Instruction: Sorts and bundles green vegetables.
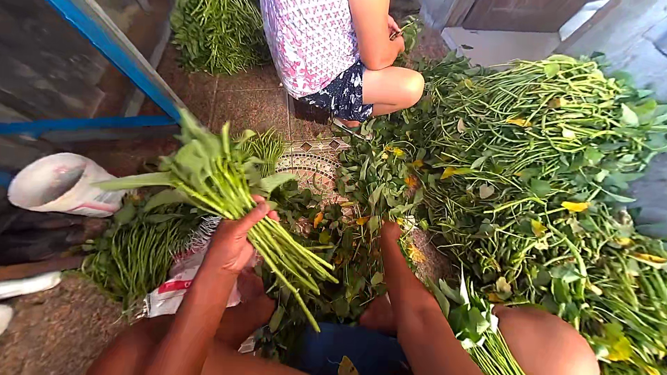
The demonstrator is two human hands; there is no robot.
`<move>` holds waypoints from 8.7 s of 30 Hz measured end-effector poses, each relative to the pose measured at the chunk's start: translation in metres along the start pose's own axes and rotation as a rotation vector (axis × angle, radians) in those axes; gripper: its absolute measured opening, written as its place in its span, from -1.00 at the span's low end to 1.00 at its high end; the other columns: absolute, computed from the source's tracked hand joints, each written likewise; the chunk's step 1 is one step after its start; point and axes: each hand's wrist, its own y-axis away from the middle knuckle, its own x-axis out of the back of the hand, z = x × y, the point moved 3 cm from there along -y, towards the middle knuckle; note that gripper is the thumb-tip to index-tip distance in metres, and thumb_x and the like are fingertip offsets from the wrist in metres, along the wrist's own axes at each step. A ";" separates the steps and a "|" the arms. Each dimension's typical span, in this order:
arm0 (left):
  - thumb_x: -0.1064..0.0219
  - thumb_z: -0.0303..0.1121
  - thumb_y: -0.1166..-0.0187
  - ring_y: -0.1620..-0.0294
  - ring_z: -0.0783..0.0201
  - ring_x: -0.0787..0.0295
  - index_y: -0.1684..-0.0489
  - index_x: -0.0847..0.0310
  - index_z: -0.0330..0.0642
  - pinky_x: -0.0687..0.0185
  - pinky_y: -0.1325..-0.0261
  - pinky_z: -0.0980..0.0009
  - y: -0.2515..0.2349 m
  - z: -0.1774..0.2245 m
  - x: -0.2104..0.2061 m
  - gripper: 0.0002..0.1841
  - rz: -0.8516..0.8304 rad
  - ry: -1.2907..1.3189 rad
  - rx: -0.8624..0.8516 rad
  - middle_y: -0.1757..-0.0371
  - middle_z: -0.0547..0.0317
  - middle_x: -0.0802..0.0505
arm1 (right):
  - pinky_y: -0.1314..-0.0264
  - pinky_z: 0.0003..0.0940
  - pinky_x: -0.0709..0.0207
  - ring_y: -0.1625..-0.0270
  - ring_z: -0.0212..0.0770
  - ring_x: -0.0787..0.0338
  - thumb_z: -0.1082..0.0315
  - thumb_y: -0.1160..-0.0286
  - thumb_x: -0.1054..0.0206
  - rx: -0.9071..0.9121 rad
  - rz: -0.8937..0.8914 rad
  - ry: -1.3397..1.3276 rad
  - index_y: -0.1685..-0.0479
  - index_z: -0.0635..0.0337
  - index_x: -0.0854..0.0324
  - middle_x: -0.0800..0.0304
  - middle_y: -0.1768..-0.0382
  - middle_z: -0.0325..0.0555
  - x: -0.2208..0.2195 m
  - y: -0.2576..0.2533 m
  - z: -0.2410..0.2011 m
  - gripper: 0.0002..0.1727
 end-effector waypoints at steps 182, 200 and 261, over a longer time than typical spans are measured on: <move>-0.42 -0.61 -0.52 0.26 0.31 -0.87 0.01 -0.64 -0.32 -0.84 0.08 0.39 -0.031 0.005 -0.003 -0.83 0.309 -0.334 -0.161 0.26 0.14 -0.88 | -0.50 0.33 -0.43 -0.46 0.41 -0.63 0.24 -0.81 -0.09 0.258 0.027 0.255 -0.31 0.40 -0.66 -0.67 -0.31 0.49 0.046 0.077 -0.081 -0.58; -0.45 -0.50 -0.56 0.23 0.27 -0.87 -0.03 -0.69 -0.36 -0.82 0.03 0.34 -0.018 -0.015 0.001 -0.81 0.126 -0.325 -0.068 0.21 0.06 -0.88 | -0.26 -0.36 -0.64 -0.07 -0.33 -0.80 0.43 -0.59 -0.36 0.754 -0.177 -0.417 -0.26 0.45 -0.61 -0.83 -0.04 0.08 0.038 0.193 -0.094 -0.65; -0.54 -0.55 -0.38 0.06 0.32 -0.81 -0.09 -0.68 -0.31 -0.77 -0.15 0.29 0.015 -0.015 0.003 -0.68 -0.348 -0.452 -0.051 0.11 0.13 -0.86 | -0.43 -0.15 -0.59 -0.42 -0.13 -0.67 0.38 -0.65 -0.08 1.220 -0.805 -0.027 -0.66 0.31 -0.36 -0.55 -0.52 0.15 0.040 0.289 -0.162 -0.43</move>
